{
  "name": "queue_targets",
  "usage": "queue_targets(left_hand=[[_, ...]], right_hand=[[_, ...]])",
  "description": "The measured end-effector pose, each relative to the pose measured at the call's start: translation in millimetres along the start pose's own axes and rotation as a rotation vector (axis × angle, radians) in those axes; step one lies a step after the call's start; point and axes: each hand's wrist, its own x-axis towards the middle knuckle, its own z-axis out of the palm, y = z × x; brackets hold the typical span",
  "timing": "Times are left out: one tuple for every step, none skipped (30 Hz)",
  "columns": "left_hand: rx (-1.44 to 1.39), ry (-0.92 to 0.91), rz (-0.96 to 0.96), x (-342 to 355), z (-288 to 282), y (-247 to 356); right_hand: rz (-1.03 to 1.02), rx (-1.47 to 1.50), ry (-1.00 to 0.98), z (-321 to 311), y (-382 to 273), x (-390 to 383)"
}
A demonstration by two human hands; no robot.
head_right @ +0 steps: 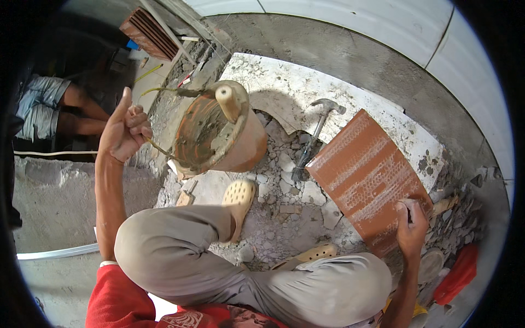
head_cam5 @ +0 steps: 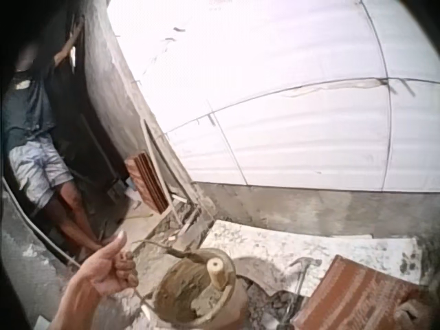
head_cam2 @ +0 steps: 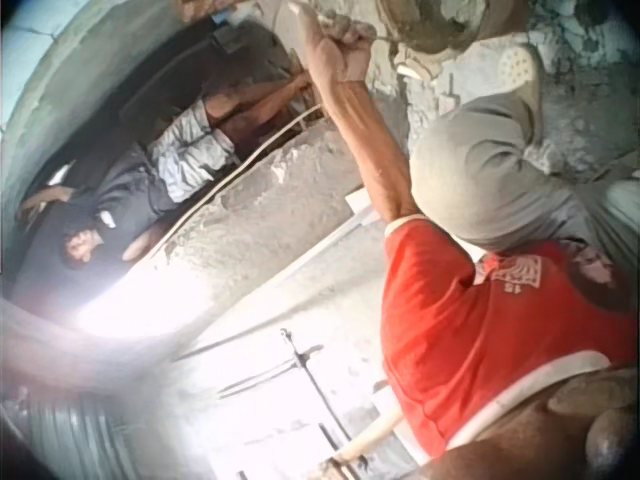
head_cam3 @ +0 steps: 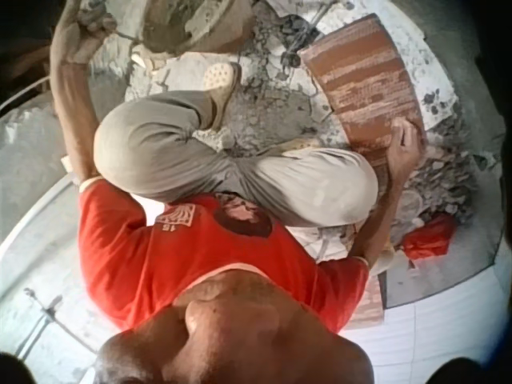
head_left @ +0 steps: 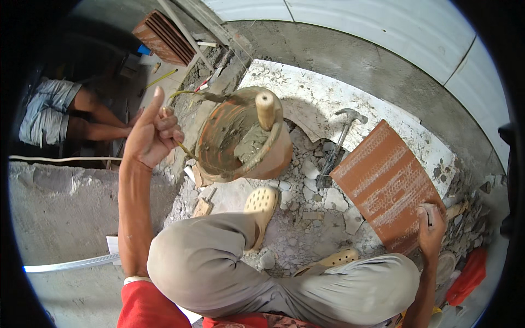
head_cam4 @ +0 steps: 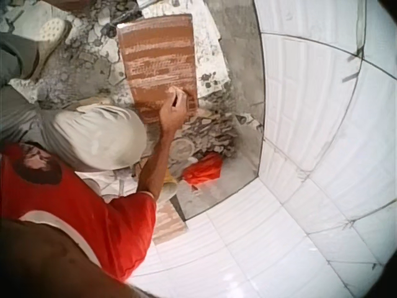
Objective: The person inserts tile spacers between white wall tiles, then scoops cement from a bucket and spreads it onto a tile before pressing the tile onto the wall. The person adjusts the tile position and continues the process.
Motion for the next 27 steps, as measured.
queue_targets(left_hand=[[0.044,0.010,0.011,-5,-3,-11],[0.091,0.015,0.025,-8,-6,-20],[0.093,-0.043,0.035,-10,-10,-31],[0.069,-0.110,0.007,-12,-15,-38],[0.036,-0.174,-0.026,-15,-22,-45],[0.008,-0.188,-0.071,-20,-31,-55],[0.016,-0.209,-0.073,-24,-40,-65],[0.016,-0.241,-0.056,-29,-51,-75],[0.032,-0.222,-0.041,-31,-65,-81],[0.023,-0.231,-0.012,-31,-80,-88],[0.062,-0.166,0.004,-29,-97,-99],[0.078,-0.116,0.028,-26,-113,-113],[0.058,-0.098,0.076,-18,-128,-128],[0.172,0.012,0.122,-6,-142,-144],[0.253,0.091,0.191,9,-152,-161],[0.346,0.204,0.214,22,-161,-177],[0.306,0.260,0.214,31,-166,-197],[0.282,0.298,0.172,43,-169,-212],[0.134,0.289,0.187,47,-169,-228],[-0.016,0.312,0.137,50,-165,-242],[-0.105,0.239,0.084,52,-164,-249],[-0.198,0.162,0.042,54,-160,-253],[-0.295,0.092,-0.019,55,-156,-253],[-0.291,0.080,0.037,57,-151,-249],[-0.295,0.079,0.077,61,-145,-242],[-0.317,0.078,0.108,66,-138,-232],[-0.316,0.112,0.128,72,-130,-220]], right_hand=[[-0.013,0.009,-0.020,3,-15,4],[-0.020,0.035,-0.053,8,-34,12],[-0.020,0.062,-0.079,15,-55,22],[0.042,0.072,-0.095,23,-79,30],[-0.062,0.063,-0.166,32,-105,39],[-0.091,0.047,-0.242,43,-132,48],[-0.124,-0.034,-0.365,51,-159,60],[-0.164,-0.079,-0.474,63,-186,71],[-0.205,-0.147,-0.555,83,-210,78],[-0.273,-0.188,-0.626,102,-232,82],[-0.296,-0.258,-0.682,121,-251,79],[-0.321,-0.330,-0.739,140,-266,77],[-0.392,-0.390,-0.774,156,-277,75],[-0.302,-0.458,-0.821,170,-285,73],[-0.257,-0.511,-0.842,184,-290,70],[-0.216,-0.564,-0.862,196,-292,70],[-0.238,-0.521,-0.858,204,-292,72],[-0.304,-0.568,-0.833,214,-291,73],[-0.394,-0.600,-0.796,226,-290,74],[-0.417,-0.682,-0.793,233,-290,76],[-0.459,-0.593,-0.729,240,-290,78],[-0.436,-0.619,-0.770,248,-291,85],[-0.409,-0.642,-0.806,257,-294,94],[-0.382,-0.663,-0.836,264,-298,104],[-0.302,-0.725,-0.908,269,-304,114],[-0.221,-0.785,-0.978,272,-311,125],[-0.164,-0.831,-1.048,271,-318,134]])
